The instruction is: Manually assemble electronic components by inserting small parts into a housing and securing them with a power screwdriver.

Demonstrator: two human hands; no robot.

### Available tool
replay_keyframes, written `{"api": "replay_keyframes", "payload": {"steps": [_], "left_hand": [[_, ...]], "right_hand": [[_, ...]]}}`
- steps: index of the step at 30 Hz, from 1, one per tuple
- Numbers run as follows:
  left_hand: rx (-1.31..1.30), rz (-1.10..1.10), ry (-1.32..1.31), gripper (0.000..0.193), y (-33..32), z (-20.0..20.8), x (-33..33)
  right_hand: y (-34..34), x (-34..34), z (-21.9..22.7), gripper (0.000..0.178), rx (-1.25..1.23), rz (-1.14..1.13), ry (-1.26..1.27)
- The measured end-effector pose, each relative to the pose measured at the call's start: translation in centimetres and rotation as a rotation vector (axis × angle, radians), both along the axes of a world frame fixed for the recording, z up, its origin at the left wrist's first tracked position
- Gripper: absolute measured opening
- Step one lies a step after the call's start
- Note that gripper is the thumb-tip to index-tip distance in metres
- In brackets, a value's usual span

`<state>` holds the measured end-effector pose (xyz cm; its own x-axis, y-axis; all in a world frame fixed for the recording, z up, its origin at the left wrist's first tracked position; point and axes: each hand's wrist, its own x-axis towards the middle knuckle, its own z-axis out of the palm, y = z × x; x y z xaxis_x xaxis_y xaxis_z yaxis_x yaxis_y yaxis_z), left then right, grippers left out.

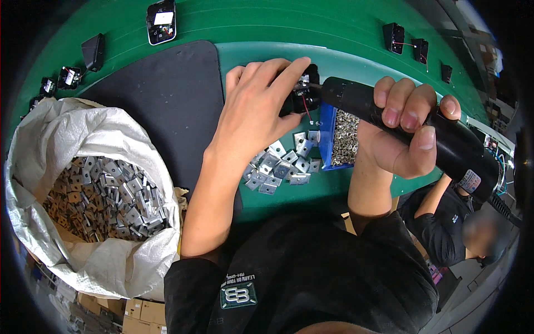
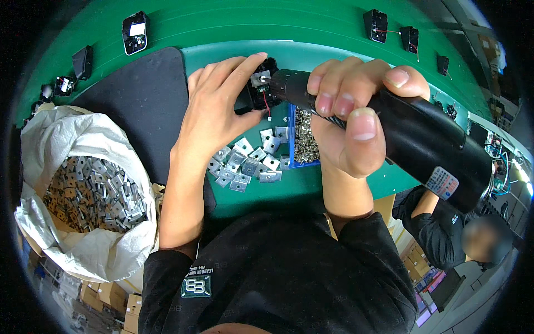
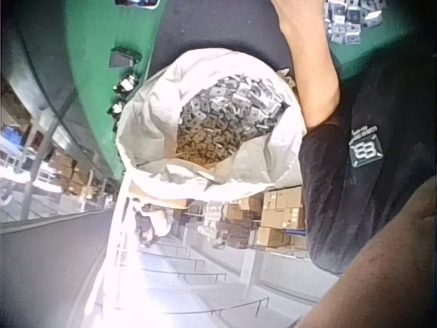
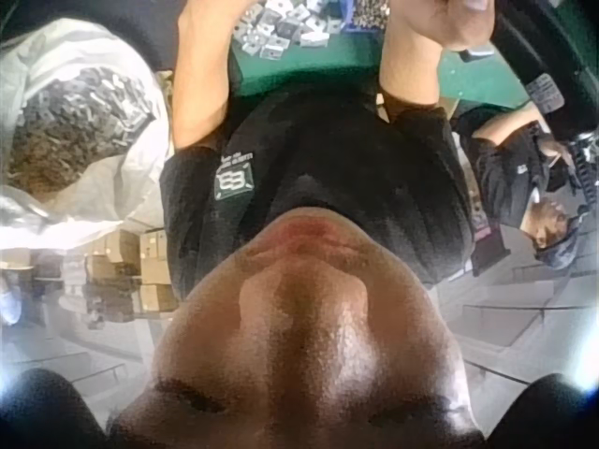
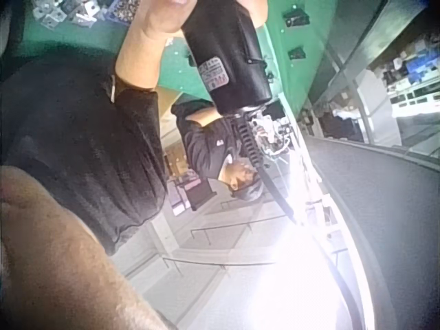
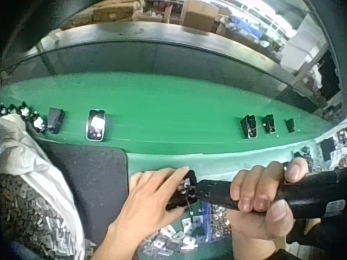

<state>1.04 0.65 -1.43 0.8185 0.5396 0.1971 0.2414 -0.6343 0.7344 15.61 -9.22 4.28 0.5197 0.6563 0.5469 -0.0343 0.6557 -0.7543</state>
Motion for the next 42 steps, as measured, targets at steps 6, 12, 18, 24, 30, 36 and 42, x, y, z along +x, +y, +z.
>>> {"api": "replay_keyframes", "payload": {"steps": [6,12,18,24,30,36,42], "left_hand": [[-0.005,0.002,0.006,0.074,0.0,0.1,0.1],[-0.001,0.012,-0.023,0.071,0.4,0.1,0.1],[-0.008,0.016,-0.029,0.070,0.5,-0.1,0.5],[-0.018,0.010,-0.020,0.070,0.4,0.0,0.7],[0.038,0.030,-0.041,0.068,0.0,0.2,0.7],[0.142,0.121,-0.002,0.069,0.1,0.5,2.5],[0.290,0.233,0.087,0.066,5.4,-0.4,4.8]], "right_hand": [[0.2,0.1,-0.2,0.041,0.003,-0.003,0.007],[0.4,0.0,-0.2,0.036,-0.014,0.018,0.003],[0.5,0.4,-0.2,0.030,-0.040,0.087,-0.009],[0.7,0.1,-0.3,0.030,-0.019,0.111,-0.018],[0.1,0.6,0.1,0.041,0.062,0.092,-0.003],[-6.8,3.9,4.8,0.040,0.090,0.057,-0.005],[-6.6,2.5,1.5,0.039,0.004,-0.208,-0.050]]}}
